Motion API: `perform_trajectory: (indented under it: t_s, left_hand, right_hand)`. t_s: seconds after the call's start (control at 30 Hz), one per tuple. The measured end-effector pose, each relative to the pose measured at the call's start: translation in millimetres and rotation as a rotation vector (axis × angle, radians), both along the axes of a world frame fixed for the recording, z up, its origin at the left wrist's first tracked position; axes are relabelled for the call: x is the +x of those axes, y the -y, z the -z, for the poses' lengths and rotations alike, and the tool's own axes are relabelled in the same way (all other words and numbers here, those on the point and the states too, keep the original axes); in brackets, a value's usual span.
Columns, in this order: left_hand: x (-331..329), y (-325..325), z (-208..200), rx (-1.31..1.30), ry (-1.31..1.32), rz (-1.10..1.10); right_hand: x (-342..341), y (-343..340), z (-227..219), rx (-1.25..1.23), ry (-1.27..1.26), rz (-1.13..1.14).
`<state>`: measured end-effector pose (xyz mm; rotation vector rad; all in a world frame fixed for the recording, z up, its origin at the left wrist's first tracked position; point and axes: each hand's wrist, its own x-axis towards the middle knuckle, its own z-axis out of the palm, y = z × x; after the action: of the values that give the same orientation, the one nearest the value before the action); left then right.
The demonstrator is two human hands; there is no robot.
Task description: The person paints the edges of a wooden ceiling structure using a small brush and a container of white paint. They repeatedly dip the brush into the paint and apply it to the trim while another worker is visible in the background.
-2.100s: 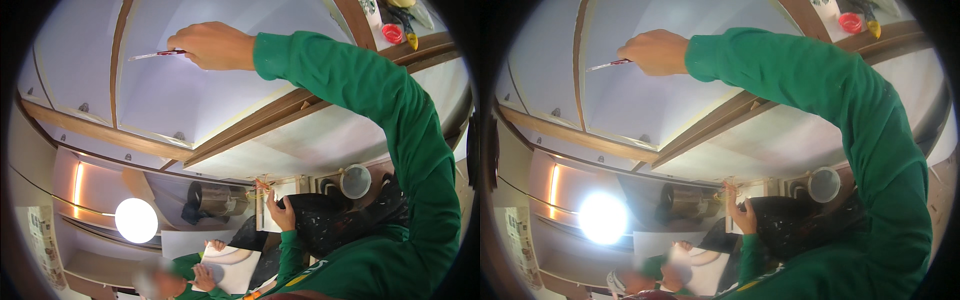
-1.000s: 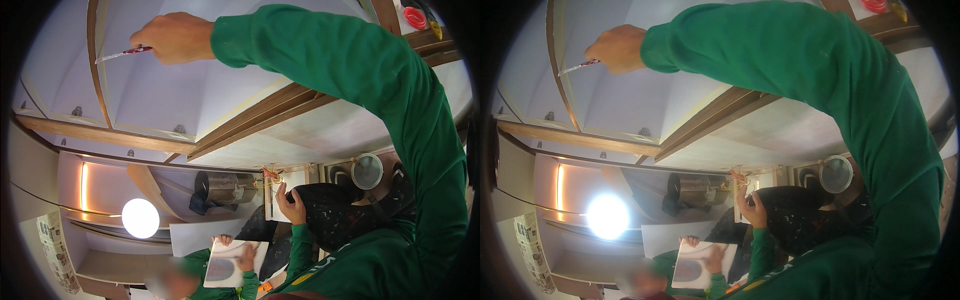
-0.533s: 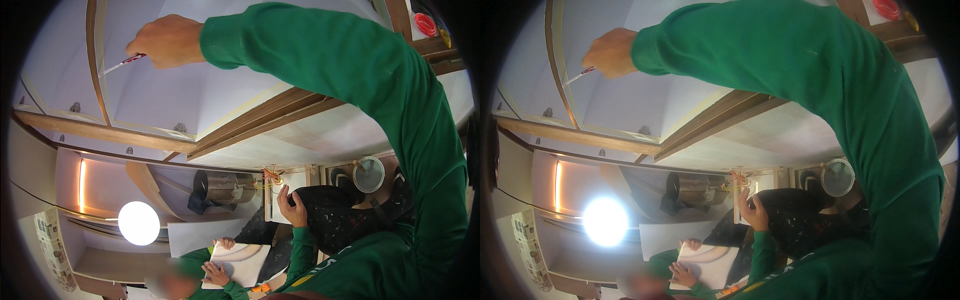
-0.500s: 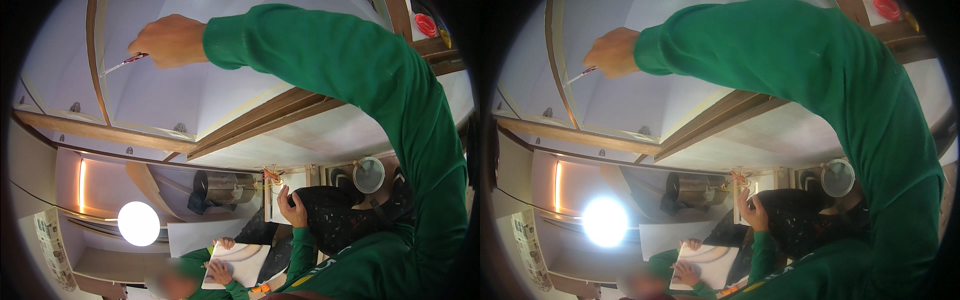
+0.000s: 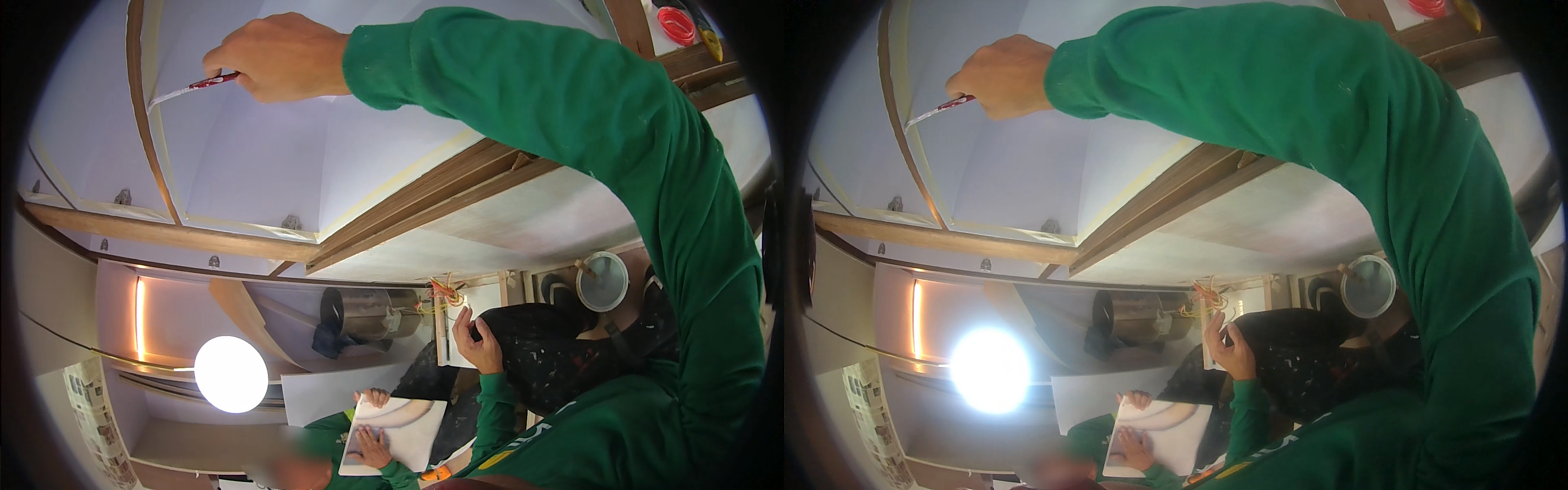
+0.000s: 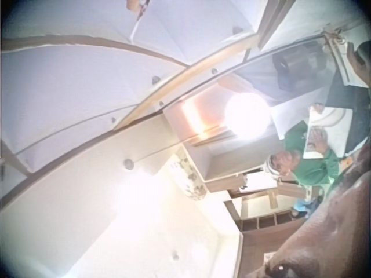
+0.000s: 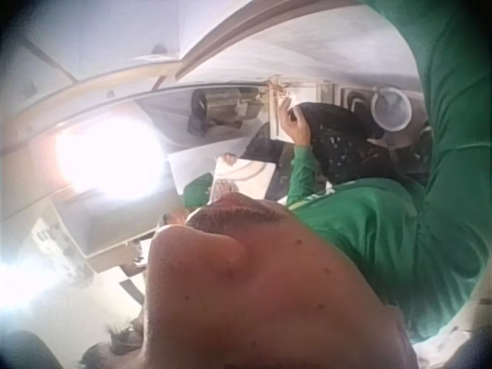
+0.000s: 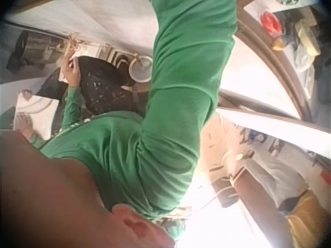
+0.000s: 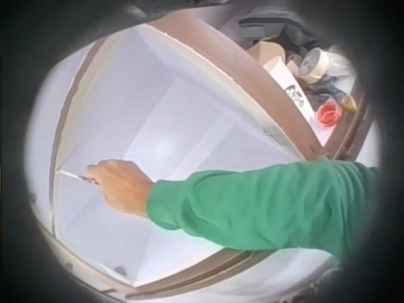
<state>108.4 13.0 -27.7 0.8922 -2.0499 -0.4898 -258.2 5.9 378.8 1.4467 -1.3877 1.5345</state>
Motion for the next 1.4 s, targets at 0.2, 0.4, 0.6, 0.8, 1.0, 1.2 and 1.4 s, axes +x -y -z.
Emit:
perform_trajectory:
  t_s: [0.2, 0.4, 0.6, 0.8, 1.0, 1.2, 1.4]
  left_hand:
    - [1, -2, 0, 0.033, 0.035, -0.029]
    - [2, -3, 1, 0.058, -0.008, -0.016]
    - [3, -2, 1, 0.003, 0.015, -0.012]
    - [1, -4, 1, 0.018, 0.006, -0.019]
    - [1, -4, 2, 0.021, -0.039, 0.001]
    - [2, -4, 3, 0.029, -0.048, -0.003]
    - [3, -3, 4, 0.008, -0.056, -0.021]
  right_hand:
    - [1, -12, 2, -0.007, 0.026, -0.029]
    - [1, -15, 4, -0.039, 0.06, -0.034]
    - [-6, -15, 9, -0.104, 0.061, -0.01]
    - [-9, -17, 15, -0.103, 0.05, -0.006]
    - [-3, -7, 8, -0.102, 0.021, -0.03]
    - [8, 2, -3, 0.036, -0.048, -0.002]
    - [13, -10, 5, 0.039, -0.211, 0.092]
